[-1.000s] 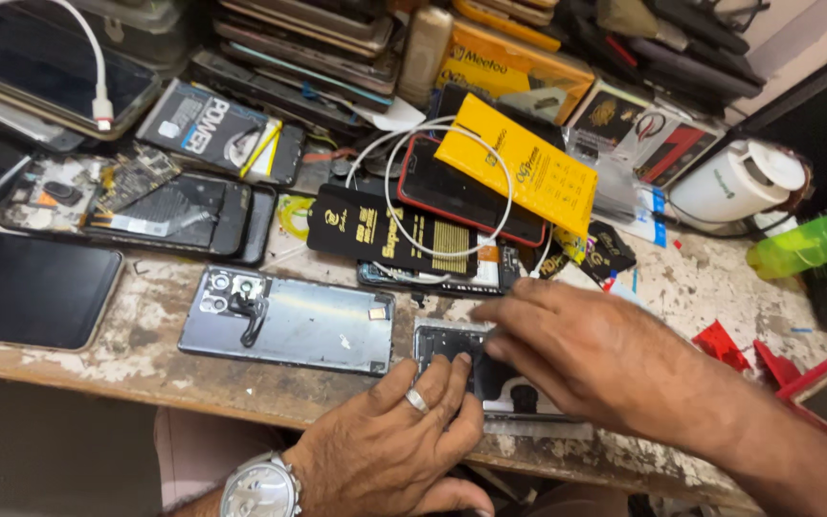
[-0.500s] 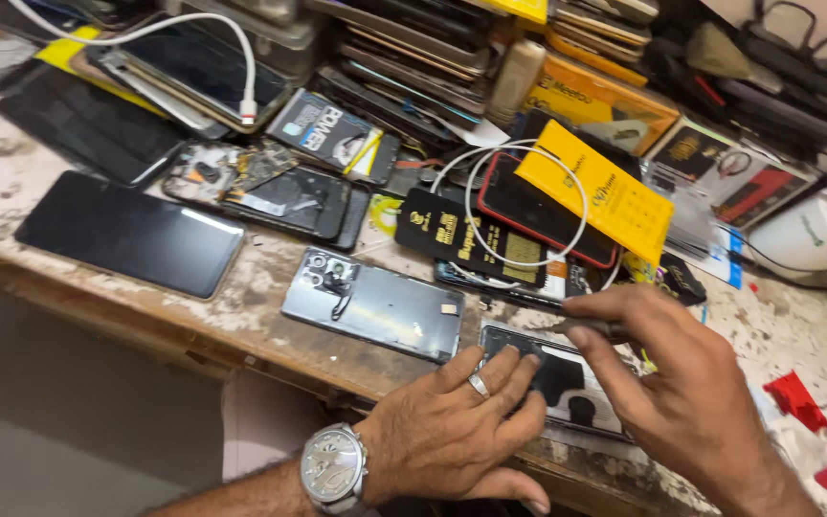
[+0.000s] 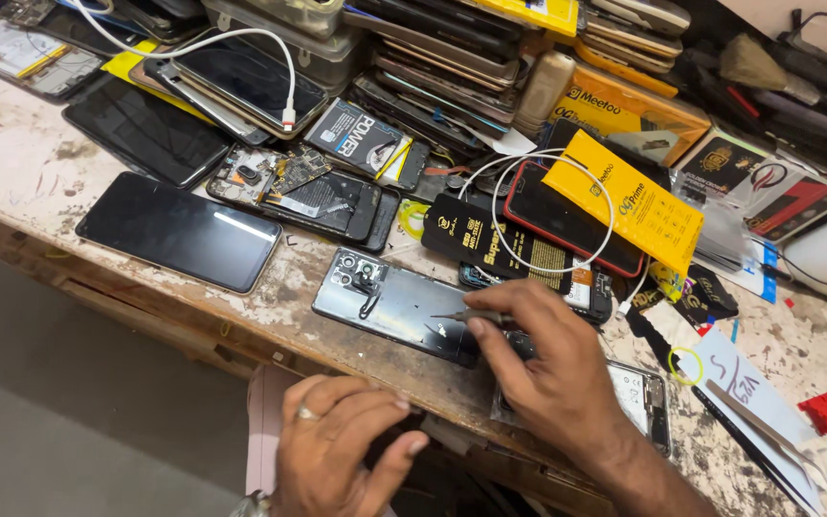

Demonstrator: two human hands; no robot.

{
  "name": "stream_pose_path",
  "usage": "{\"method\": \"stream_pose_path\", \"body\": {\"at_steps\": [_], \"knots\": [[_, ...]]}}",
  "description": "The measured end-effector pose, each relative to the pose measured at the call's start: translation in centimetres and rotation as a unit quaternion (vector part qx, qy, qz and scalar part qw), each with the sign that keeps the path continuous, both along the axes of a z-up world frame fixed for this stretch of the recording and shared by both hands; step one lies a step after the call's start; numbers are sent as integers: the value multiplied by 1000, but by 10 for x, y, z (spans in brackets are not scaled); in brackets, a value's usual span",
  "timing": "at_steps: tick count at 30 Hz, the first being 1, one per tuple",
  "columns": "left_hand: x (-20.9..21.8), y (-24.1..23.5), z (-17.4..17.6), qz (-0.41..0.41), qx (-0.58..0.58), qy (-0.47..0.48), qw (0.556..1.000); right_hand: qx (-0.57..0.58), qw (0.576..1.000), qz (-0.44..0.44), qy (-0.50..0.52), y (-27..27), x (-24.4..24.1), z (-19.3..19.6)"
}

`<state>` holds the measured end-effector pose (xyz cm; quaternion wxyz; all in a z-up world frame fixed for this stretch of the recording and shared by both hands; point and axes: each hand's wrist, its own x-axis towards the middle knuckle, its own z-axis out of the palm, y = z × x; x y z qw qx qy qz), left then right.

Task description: The person uses a screwdriver to remove screws from a disassembled smartphone, then reassembles the device and powers it on to confirm functionality.

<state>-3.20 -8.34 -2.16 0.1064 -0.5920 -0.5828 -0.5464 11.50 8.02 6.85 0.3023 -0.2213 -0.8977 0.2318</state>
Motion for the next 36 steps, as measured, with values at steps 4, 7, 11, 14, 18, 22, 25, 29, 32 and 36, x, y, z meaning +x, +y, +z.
{"method": "stream_pose_path", "body": {"at_steps": [4,7,11,14,18,22,25,29,32,36], "knots": [[-3,-9,-6,26,-8,-13,1000,20,1000,6,-22,1,-9,-1],[-3,-11,-9,34,-15,-24,999,13,1000,11,-23,1,-14,-2],[1,-9,-8,25,-21,-45,998,9,1000,4,-27,2,-14,1],[4,-5,-4,17,-19,-60,998,7,1000,1,-29,2,-15,2],[4,1,2,1,-10,-71,997,-7,999,-5,-36,1,-15,2],[5,-1,6,10,-19,-105,994,17,1000,8,-11,2,-11,4],[6,0,9,20,-23,-130,991,14,999,12,-42,4,-10,2],[6,0,11,14,-23,-133,991,-9,997,4,-72,5,-16,-2],[9,0,12,7,-30,-133,991,-21,997,8,-68,6,-18,-2],[9,-2,12,5,-37,-139,990,1,999,3,-41,8,-15,2]]}}
